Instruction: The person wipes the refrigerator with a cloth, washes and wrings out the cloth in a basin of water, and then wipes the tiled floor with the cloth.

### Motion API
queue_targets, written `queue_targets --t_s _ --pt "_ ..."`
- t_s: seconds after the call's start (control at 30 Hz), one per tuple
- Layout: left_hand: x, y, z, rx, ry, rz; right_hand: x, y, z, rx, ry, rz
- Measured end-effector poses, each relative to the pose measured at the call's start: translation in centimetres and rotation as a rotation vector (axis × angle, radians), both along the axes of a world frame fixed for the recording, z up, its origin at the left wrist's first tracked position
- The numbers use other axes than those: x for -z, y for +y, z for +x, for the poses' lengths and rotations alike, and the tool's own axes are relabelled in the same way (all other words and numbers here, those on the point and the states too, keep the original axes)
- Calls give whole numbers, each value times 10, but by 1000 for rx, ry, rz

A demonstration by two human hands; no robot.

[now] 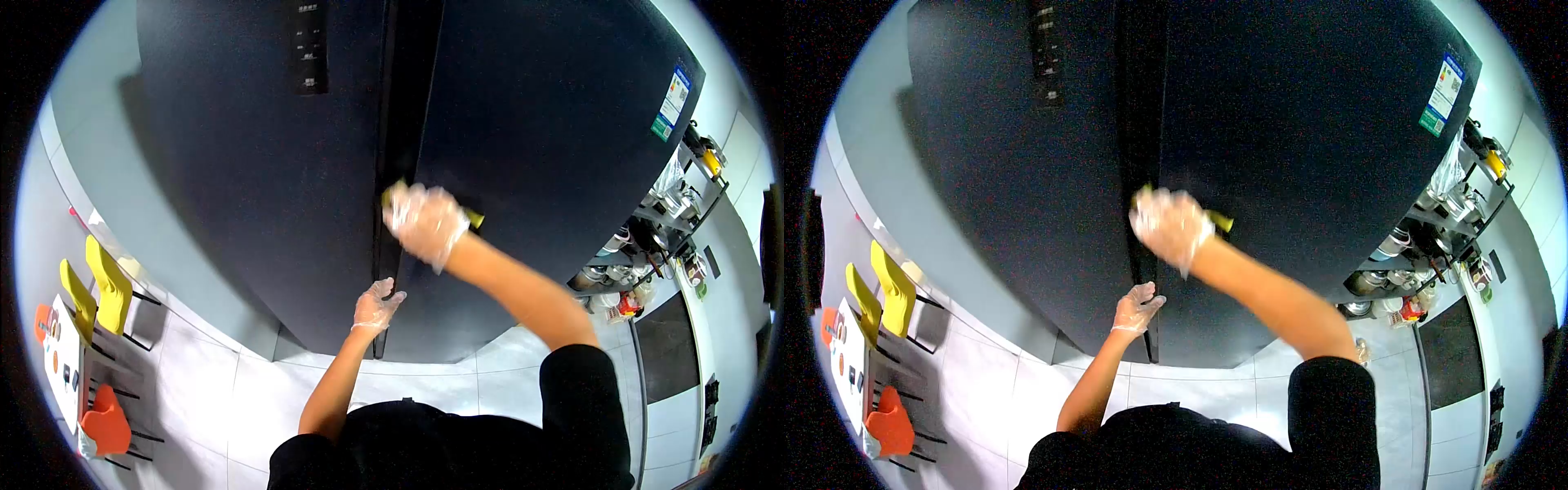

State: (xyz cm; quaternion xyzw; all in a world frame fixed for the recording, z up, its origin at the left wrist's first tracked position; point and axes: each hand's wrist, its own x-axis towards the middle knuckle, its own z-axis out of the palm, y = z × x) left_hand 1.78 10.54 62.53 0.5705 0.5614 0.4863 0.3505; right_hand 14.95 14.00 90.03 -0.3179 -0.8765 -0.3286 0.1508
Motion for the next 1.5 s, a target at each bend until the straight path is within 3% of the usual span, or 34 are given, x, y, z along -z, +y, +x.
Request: queue_targets --t_s 0.1,0.2,0.33,0.47,0.57,0.63,0.7,0.8,0.9,0.93,0.97,1.0,1.03,1.1,1.17,1.23,1.27,1.33,1.37,1.4,1.43,1.5 --pt "-29 -23 -18 86 7 -105 140 5 6 -139 -202 -36" --pt "-16 -31 -27 86 -42 -47 178 14 4 -188 -308 -94" --pt "-26 -35 -22 13 -61 15 88 7 29 -426 -137 62" --pt "-67 -41 0 -14 -167 123 -72 -14 49 -16 -71 314" --pt "-93 -34 10 -3 -153 235 -170 0 85 7 385 792" --pt "-126 -37 18 -27 -67 331 -208 4 103 110 613 885" --pt "-130 -29 23 18 -206 315 -225 -11 95 24 778 1012" --pt "-118 -22 29 36 -248 249 -148 5 79 108 789 849" --pt "-59 -11 27 -13 -204 298 -16 7 64 -38 532 617" --pt "-55 -16 28 -29 -234 208 41 19 65 -150 455 380" --pt "-50 -25 31 -46 -265 109 88 14 68 -149 200 171" --pt "-53 -40 32 -49 -236 89 120 8 69 -177 -23 89" --pt "-58 -53 34 -52 -208 68 146 1 71 -245 -102 117" --pt "-41 -69 36 -66 -217 42 185 2 71 -249 -193 -149" --pt "-27 -85 32 -30 -257 17 159 -11 80 -290 -370 -103" --pt "-16 -103 26 -46 -266 -24 134 -7 91 -314 -245 52" --pt "-5 -110 18 -53 -307 -40 105 -4 96 -263 -131 11" --pt "29 -119 6 -103 -448 -23 8 -26 106 8 -157 161" --pt "45 -121 0 -153 -477 -51 -22 -17 121 5 67 184" --pt "51 -127 0 -192 -522 -44 -51 -15 136 94 95 471" --pt "55 -132 -1 -233 -564 -37 -67 0 152 136 307 712" --pt "70 -139 -3 -250 -587 -70 -94 35 171 13 826 944"
